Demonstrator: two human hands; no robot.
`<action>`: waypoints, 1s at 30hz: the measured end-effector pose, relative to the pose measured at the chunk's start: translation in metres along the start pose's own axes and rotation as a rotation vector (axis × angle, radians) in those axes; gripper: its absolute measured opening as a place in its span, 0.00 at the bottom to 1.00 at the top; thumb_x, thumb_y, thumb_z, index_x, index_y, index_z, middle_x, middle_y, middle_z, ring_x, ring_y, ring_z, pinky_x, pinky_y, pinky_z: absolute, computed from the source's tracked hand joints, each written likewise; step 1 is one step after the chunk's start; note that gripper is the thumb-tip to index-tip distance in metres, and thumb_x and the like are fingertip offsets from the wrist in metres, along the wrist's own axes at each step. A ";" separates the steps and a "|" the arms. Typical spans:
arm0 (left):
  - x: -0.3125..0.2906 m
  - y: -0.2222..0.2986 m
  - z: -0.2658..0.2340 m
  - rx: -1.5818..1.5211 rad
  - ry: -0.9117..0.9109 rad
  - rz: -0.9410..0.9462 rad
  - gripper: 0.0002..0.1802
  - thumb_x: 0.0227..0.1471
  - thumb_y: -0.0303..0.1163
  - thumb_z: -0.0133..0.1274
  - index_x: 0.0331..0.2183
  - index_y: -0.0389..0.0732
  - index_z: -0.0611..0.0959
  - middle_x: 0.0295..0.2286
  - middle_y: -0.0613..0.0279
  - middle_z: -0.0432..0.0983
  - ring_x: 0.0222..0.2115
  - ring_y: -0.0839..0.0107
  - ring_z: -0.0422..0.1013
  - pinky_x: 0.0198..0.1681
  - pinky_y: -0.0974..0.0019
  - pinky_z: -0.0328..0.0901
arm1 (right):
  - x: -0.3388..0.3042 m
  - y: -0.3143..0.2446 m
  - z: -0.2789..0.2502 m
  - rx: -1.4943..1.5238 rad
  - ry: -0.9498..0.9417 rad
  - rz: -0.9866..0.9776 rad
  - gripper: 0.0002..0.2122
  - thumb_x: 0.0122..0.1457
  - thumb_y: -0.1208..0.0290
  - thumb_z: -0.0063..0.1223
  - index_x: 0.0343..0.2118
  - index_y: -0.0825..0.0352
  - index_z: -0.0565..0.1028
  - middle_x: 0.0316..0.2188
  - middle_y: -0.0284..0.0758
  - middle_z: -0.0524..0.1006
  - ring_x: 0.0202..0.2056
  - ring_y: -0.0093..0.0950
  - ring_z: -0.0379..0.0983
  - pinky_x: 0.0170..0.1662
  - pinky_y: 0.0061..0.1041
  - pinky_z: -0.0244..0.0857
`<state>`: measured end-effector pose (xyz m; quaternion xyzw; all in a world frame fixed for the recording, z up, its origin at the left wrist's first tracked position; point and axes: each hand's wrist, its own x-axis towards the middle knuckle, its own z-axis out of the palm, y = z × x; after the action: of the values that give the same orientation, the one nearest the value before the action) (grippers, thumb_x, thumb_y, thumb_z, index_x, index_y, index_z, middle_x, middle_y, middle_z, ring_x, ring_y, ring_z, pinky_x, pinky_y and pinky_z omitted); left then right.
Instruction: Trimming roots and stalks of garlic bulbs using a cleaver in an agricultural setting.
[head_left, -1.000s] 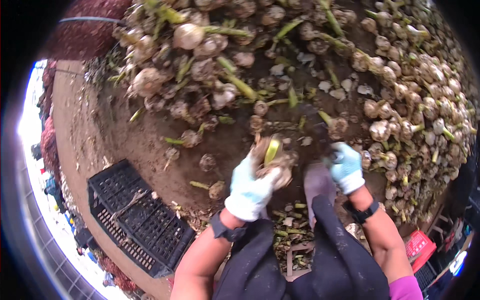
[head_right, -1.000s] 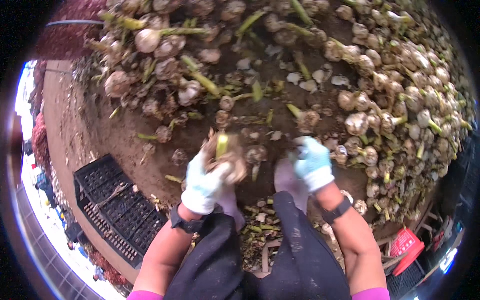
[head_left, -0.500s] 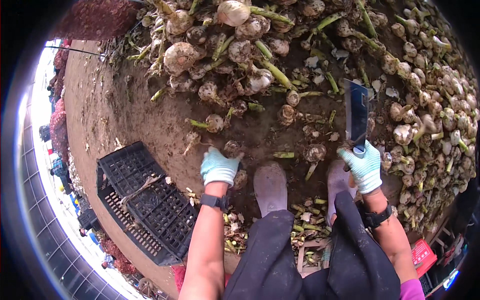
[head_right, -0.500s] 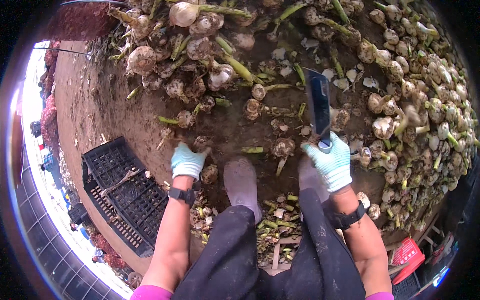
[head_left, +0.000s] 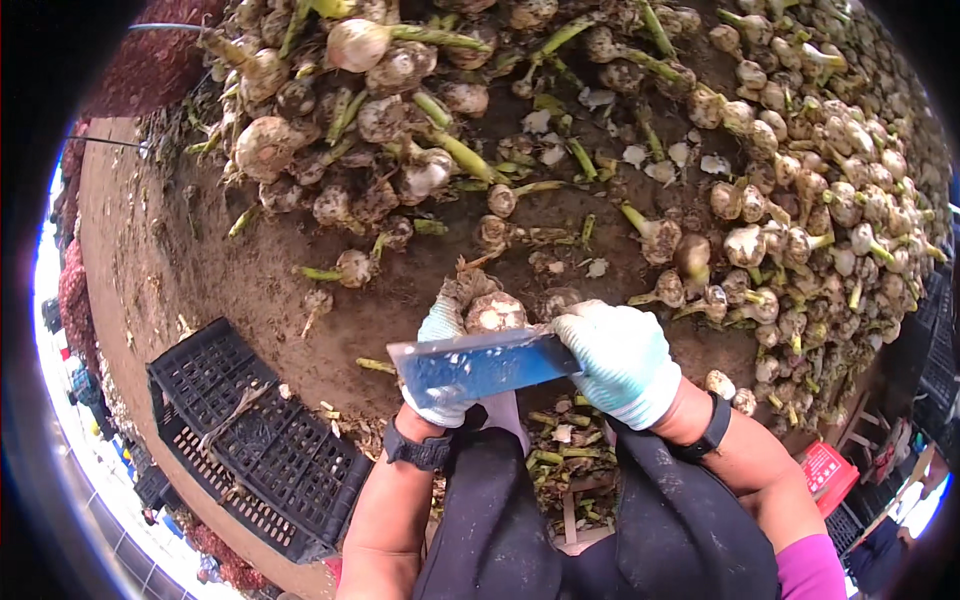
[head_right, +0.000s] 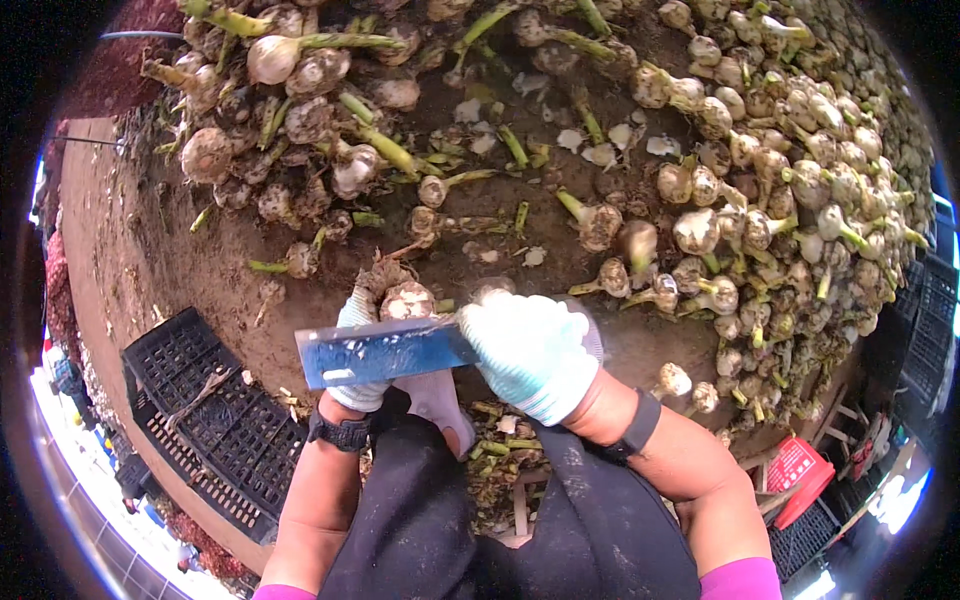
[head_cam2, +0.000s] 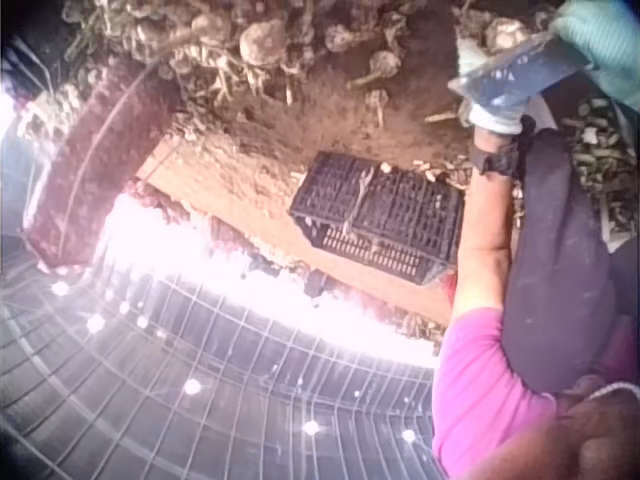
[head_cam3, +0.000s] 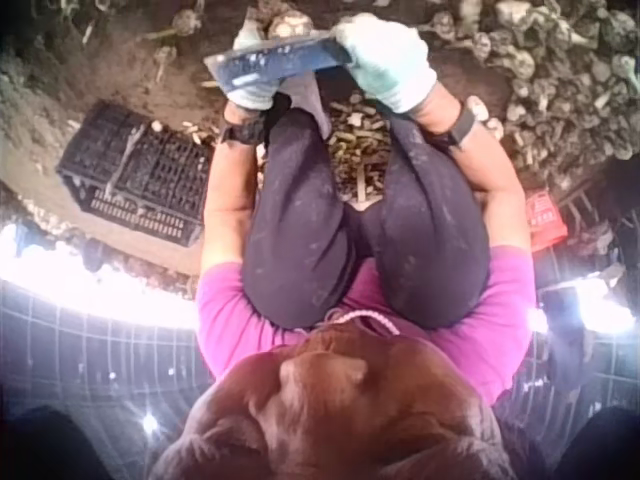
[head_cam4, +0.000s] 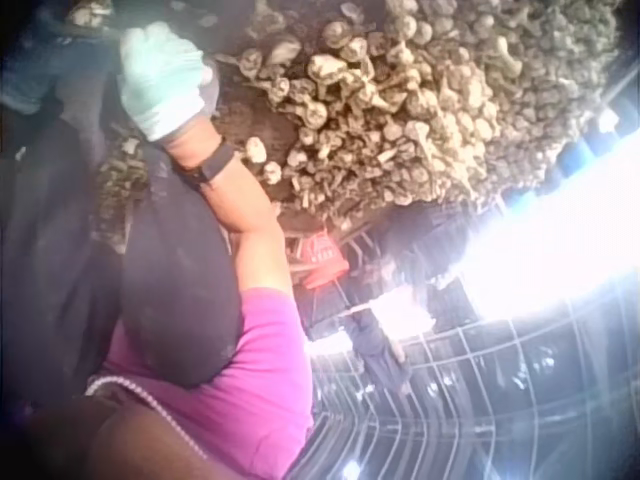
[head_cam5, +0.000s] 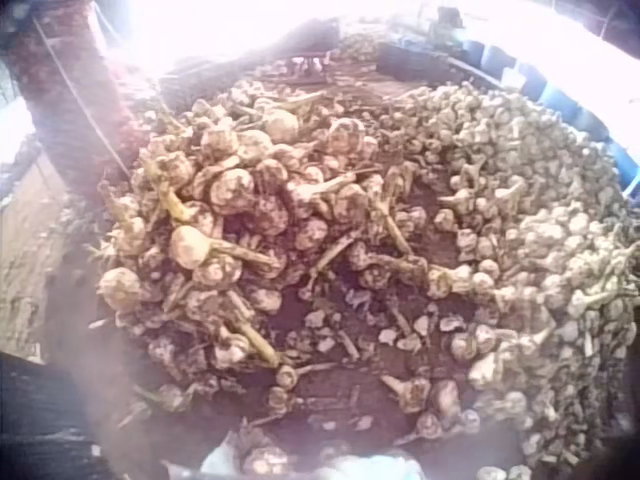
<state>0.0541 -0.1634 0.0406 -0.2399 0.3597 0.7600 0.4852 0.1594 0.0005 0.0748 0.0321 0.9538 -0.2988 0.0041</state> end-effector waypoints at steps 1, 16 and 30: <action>0.003 -0.004 -0.001 0.291 0.058 0.126 0.12 0.51 0.31 0.50 0.37 0.37 0.72 0.30 0.62 0.72 0.30 0.72 0.69 0.35 0.69 0.68 | -0.002 0.000 -0.002 -0.044 -0.006 -0.021 0.03 0.44 0.71 0.48 0.23 0.60 0.68 0.18 0.33 0.65 0.18 0.29 0.66 0.19 0.27 0.60; 0.000 -0.024 0.026 0.691 0.054 0.319 0.21 0.46 0.34 0.54 0.41 0.35 0.72 0.33 0.60 0.73 0.33 0.72 0.70 0.37 0.70 0.67 | -0.024 0.017 0.001 -0.036 0.112 -0.064 0.06 0.41 0.69 0.47 0.25 0.61 0.68 0.19 0.31 0.65 0.20 0.27 0.65 0.20 0.27 0.57; -0.025 -0.024 0.062 0.363 -0.070 0.074 0.34 0.29 0.24 0.66 0.41 0.37 0.68 0.30 0.65 0.71 0.30 0.76 0.69 0.35 0.71 0.68 | -0.042 0.077 0.013 0.251 0.397 0.522 0.07 0.46 0.69 0.56 0.23 0.65 0.71 0.17 0.38 0.71 0.18 0.33 0.69 0.24 0.27 0.65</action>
<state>0.0851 -0.1232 0.0897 -0.1084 0.4824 0.7077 0.5046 0.2061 0.0537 0.0212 0.3327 0.8513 -0.3907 -0.1092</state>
